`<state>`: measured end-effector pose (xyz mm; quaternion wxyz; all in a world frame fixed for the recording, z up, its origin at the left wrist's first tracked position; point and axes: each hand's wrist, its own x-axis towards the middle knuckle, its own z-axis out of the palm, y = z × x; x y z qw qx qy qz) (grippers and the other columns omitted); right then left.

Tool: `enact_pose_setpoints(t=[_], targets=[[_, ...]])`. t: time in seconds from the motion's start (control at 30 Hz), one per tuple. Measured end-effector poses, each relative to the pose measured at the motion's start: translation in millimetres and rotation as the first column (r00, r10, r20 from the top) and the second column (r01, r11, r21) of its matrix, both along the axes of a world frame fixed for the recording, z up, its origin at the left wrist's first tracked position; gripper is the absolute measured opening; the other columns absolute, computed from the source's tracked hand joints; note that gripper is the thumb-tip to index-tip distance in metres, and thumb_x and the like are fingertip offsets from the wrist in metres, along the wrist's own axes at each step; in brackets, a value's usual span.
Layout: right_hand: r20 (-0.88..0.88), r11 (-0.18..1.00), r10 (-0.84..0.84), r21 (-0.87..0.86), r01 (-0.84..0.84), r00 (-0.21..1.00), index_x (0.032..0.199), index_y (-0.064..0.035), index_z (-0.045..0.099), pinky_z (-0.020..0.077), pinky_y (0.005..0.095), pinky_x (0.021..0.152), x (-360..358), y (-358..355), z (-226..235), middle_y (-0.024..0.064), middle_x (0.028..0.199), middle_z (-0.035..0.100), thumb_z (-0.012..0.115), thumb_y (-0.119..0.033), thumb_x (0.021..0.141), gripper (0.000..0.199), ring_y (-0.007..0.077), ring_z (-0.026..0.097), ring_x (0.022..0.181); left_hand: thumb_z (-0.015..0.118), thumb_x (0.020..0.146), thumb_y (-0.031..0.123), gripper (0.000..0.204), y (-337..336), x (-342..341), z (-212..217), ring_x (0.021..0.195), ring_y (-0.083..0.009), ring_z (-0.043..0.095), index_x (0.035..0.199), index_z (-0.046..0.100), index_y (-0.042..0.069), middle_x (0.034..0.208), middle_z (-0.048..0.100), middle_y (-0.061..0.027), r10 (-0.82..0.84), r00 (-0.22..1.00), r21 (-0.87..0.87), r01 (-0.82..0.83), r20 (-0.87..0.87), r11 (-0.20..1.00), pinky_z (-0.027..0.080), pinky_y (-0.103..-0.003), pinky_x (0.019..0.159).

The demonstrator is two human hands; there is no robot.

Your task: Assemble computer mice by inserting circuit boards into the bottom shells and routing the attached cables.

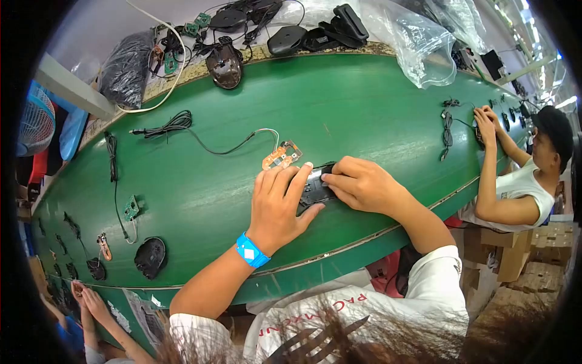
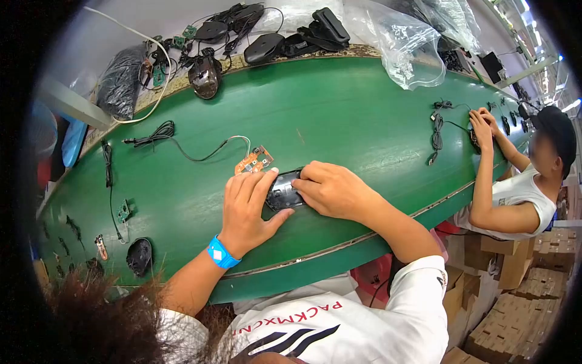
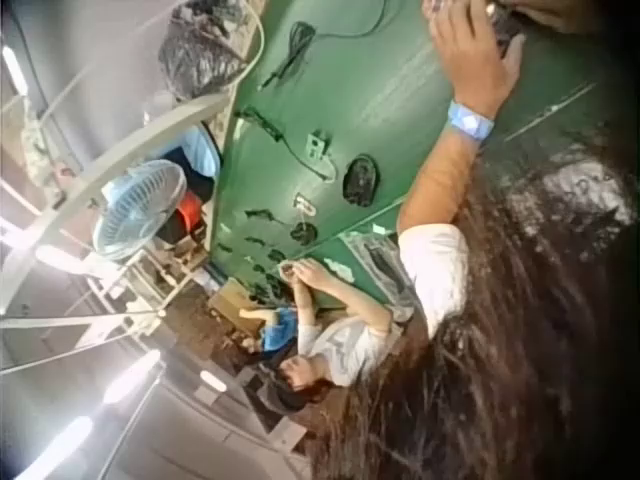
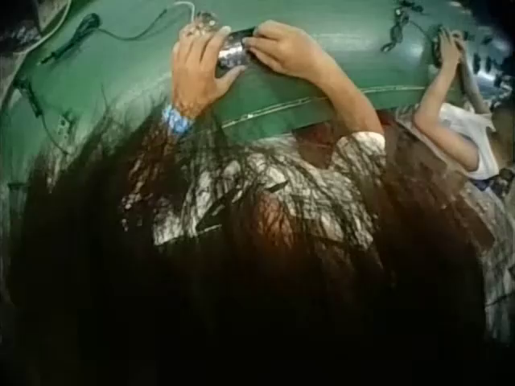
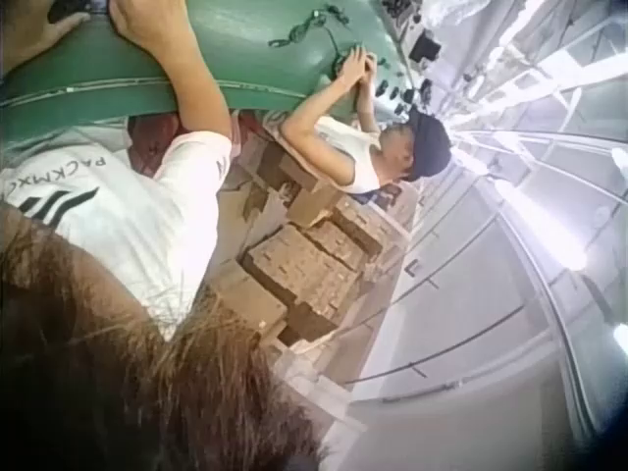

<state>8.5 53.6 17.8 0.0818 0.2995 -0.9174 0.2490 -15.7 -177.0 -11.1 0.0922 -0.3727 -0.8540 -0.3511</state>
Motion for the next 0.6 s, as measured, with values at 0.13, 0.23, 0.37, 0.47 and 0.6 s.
enact_pose_setpoints(t=[0.13, 0.23, 0.37, 0.47, 0.6], targets=[[0.077, 0.993, -0.008, -0.113, 0.017, 0.997, 0.099, -0.0039, 0.072, 0.0546, 0.0389, 0.070, 4.2, 5.3, -8.9, 0.0083, 0.088, 0.061, 0.075, -0.009, 0.084, 0.016, 0.0287, 0.064, 0.078, 0.092, 0.064, 0.023, 0.080, 0.8, 3.7, 0.0, 0.114, -0.0334, 0.055, 0.135, 0.058, 0.006, 0.121, 0.060, -0.0114, -0.025, 0.999, -0.006, 0.025, 0.032, 1.000, 0.043, -0.048, 0.100], [0.069, 0.976, -0.002, -0.217, 0.017, 0.998, 0.095, -0.0052, 0.074, 0.0541, 0.0386, 0.066, -0.7, 6.2, -11.2, 0.0079, 0.086, 0.064, 0.080, -0.007, 0.080, 0.016, 0.0274, 0.064, 0.074, 0.092, 0.064, 0.023, 0.080, 0.8, 1.1, 4.8, 0.114, -0.0337, 0.055, 0.135, 0.059, 0.006, 0.121, 0.060, -0.0110, -0.018, 0.999, -0.022, 0.019, 0.027, 1.000, 0.043, -0.048, 0.100], [0.023, 0.993, 0.003, -0.121, 0.000, 1.000, 0.091, -0.0059, 0.072, 0.0546, 0.0402, 0.068, -2.9, -4.0, -11.3, 0.0086, 0.086, 0.063, 0.077, -0.009, 0.082, 0.011, 0.0285, 0.065, 0.077, 0.091, 0.066, 0.023, 0.077, 4.6, -2.6, 1.6, 0.115, -0.0341, 0.055, 0.134, 0.059, 0.007, 0.121, 0.060, -0.0108, -0.028, 0.999, -0.015, 0.029, 0.044, 0.999, 0.042, -0.049, 0.101], [0.105, 0.992, 0.012, -0.129, 0.002, 0.994, 0.092, -0.0053, 0.072, 0.0539, 0.0411, 0.066, -1.6, -0.3, -2.7, 0.0089, 0.085, 0.063, 0.078, -0.008, 0.080, 0.014, 0.0292, 0.065, 0.076, 0.090, 0.067, 0.025, 0.075, -0.8, 1.1, 4.0, 0.117, -0.0346, 0.055, 0.134, 0.060, 0.007, 0.121, 0.060, -0.0109, -0.001, 0.999, -0.025, 0.002, 0.048, 1.000, 0.042, -0.049, 0.101], [0.163, 0.992, -0.005, -0.126, 0.026, 0.987, 0.096, -0.0050, 0.072, 0.0536, 0.0419, 0.066, 1.3, 7.2, 4.0, 0.0096, 0.085, 0.063, 0.077, -0.008, 0.080, 0.017, 0.0306, 0.065, 0.075, 0.088, 0.070, 0.027, 0.071, 5.9, 1.9, -2.1, 0.119, -0.0351, 0.054, 0.133, 0.061, 0.008, 0.123, 0.059, -0.0119, -0.037, 0.999, 0.014, 0.037, 0.010, 0.999, 0.042, -0.048, 0.102]])
